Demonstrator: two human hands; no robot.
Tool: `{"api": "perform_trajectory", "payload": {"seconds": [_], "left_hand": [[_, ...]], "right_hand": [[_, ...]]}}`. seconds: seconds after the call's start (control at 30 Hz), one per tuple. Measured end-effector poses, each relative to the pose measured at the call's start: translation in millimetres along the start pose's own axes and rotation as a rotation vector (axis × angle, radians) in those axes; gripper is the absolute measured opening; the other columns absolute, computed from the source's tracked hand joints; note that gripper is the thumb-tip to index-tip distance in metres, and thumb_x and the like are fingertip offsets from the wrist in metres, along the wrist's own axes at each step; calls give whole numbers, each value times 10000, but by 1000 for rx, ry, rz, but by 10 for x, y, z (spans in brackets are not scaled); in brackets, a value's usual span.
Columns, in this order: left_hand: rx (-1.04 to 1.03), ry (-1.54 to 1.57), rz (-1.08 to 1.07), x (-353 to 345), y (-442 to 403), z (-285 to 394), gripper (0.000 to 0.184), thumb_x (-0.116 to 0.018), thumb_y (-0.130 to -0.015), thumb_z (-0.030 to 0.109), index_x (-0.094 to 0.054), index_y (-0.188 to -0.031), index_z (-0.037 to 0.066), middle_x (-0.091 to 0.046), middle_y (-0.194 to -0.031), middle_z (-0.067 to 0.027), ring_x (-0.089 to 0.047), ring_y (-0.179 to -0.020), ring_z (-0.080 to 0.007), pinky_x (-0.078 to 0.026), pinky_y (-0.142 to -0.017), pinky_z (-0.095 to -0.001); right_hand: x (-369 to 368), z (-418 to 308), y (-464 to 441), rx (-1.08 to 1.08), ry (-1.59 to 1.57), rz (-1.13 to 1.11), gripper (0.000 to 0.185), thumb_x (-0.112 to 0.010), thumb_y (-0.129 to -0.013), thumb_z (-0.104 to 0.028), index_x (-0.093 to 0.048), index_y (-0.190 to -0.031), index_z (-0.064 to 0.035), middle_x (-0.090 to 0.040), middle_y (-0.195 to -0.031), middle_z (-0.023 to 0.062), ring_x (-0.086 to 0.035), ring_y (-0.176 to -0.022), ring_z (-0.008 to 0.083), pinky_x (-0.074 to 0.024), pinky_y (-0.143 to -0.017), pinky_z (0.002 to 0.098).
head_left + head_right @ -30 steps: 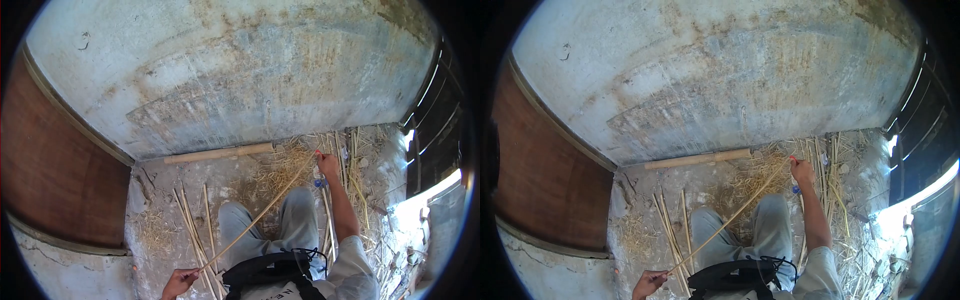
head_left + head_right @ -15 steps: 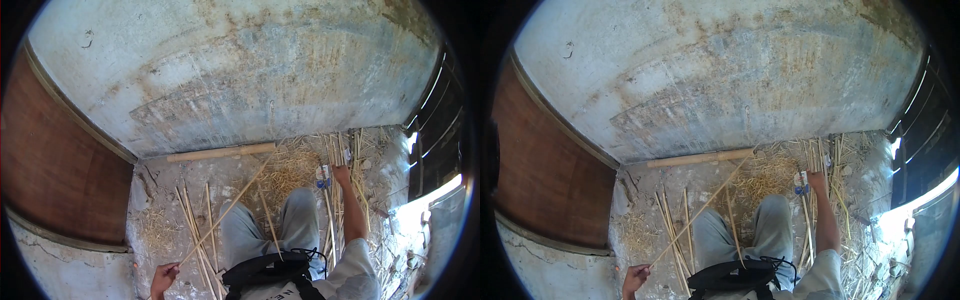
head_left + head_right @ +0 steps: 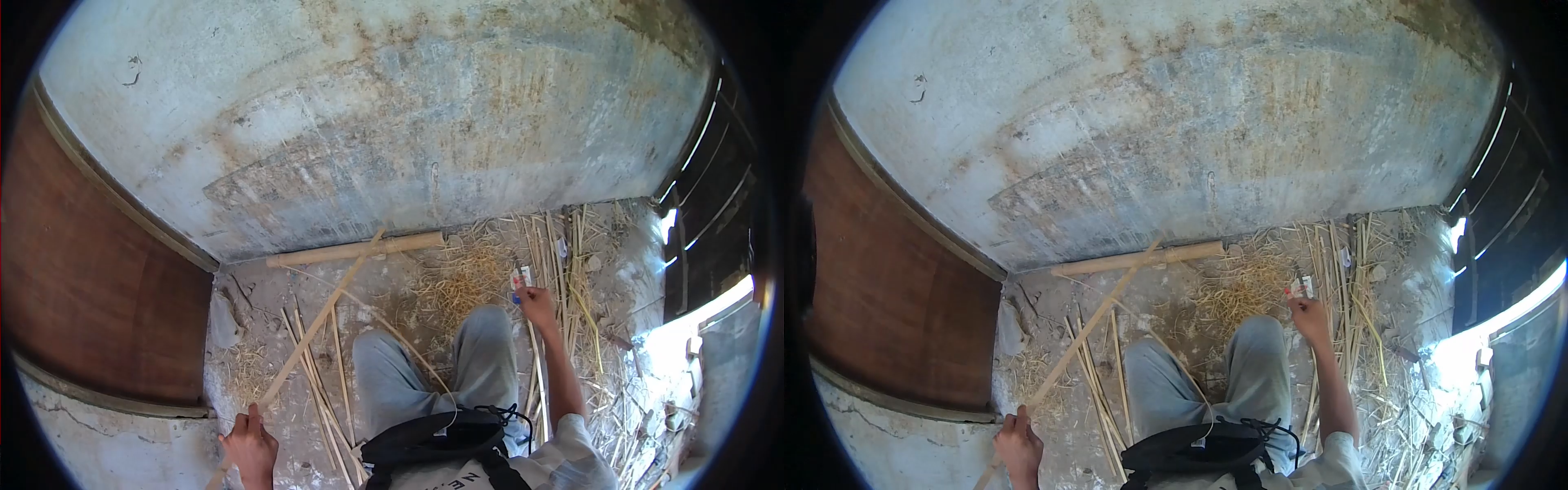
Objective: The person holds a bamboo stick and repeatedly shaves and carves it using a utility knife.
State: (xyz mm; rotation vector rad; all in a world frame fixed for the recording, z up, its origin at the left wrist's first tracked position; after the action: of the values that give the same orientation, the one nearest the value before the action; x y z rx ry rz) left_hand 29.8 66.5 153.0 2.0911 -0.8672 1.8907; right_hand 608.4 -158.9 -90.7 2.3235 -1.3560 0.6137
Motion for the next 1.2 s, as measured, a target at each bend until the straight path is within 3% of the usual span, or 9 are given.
{"api": "perform_trajectory", "payload": {"seconds": [0.23, 0.37, 0.47, 0.57, 0.8, 0.87, 1.0, 1.07, 1.2], "left_hand": [[17, 70, 76, -3, -105, 98, 381, -650, -762, 1, -656, -1134, 84, -569, -732, -89, -598, -552, -280, -397, -488, -431], [26, 315, 109, 34, -139, 206, 375, -624, -771, -66, -671, -1125, 50, -583, -710, -118, -585, -532, -309, -421, -464, -394], [71, 406, 133, 14, -133, 206, 352, -608, -781, -81, -680, -1108, 26, -595, -706, -138, -579, -533, -306, -414, -475, -403], [96, 503, 143, 14, -117, 162, 321, -598, -791, -81, -688, -1086, 7, -594, -701, -158, -582, -550, -300, -419, -493, -388], [344, 770, 52, -315, 135, -91, 251, -625, -838, -33, -696, -1079, -21, -634, -736, -99, -549, -604, -143, -422, -563, -279], [467, 1112, -52, -644, 232, -203, 225, -648, -861, 10, -694, -1077, -35, -631, -769, -43, -522, -655, -97, -417, -589, -250], [403, 1152, -30, -741, 207, -90, 215, -662, -866, 26, -697, -1068, -42, -615, -767, -14, -514, -672, -87, -403, -588, -234], [325, 1158, -1, -845, 172, -87, 215, -673, -856, 17, -700, -1062, -39, -619, -765, -23, -509, -672, -75, -387, -587, -216], [278, 1182, 35, -981, 116, -108, 225, -685, -833, -9, -703, -1056, -35, -627, -775, -21, -505, -656, -68, -383, -580, -210]], "right_hand": [[-276, -538, 404, -190, -544, -389, 430, -480, -1013, -432, -573, -800, -71, -604, -622, 82, -362, -383, 73, -272, -368, 236], [-727, -1059, 1087, -336, -784, -1147, 497, -306, -1029, -537, -483, -838, -114, -640, -688, 154, -315, -376, 77, -266, -355, 227], [-1020, -1186, 1286, -283, -719, -1324, 447, -422, -1007, -528, -482, -814, -130, -588, -628, 81, -359, -410, 64, -290, -378, 231], [-1191, -1105, 1085, -106, -316, -980, 375, -579, -962, -468, -519, -821, -125, -505, -586, -7, -398, -445, 47, -298, -399, 233], [-1131, -1014, 812, -140, -384, -612, 264, -653, -938, -342, -600, -894, -87, -431, -570, -65, -390, -439, 29, -278, -391, 234], [-1126, -993, 824, -140, -474, -606, 230, -635, -952, -299, -611, -922, -73, -559, -629, -32, -370, -418, 27, -266, -377, 226], [-1002, -1213, 836, 6, -640, -493, 213, -621, -962, -271, -634, -934, -60, -686, -780, 33, -357, -405, 19, -257, -366, 217], [-850, -1263, 779, -74, -742, -418, 244, -645, -947, -287, -691, -913, -50, -551, -614, -57, -365, -428, 13, -281, -394, 225], [-576, -1354, 561, -33, -754, -211, 249, -634, -954, -284, -707, -956, -46, -658, -717, -16, -354, -430, 9, -277, -391, 219]]}}
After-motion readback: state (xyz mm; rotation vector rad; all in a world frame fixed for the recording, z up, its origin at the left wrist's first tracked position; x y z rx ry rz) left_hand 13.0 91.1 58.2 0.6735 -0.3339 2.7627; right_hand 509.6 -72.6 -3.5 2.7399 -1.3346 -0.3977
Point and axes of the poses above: each hand's wrist, its own y-axis away from the middle knuckle, its own x-axis out of the back of the hand, z = x × y, the point moved 7 cm from there along -y, towards the middle knuckle
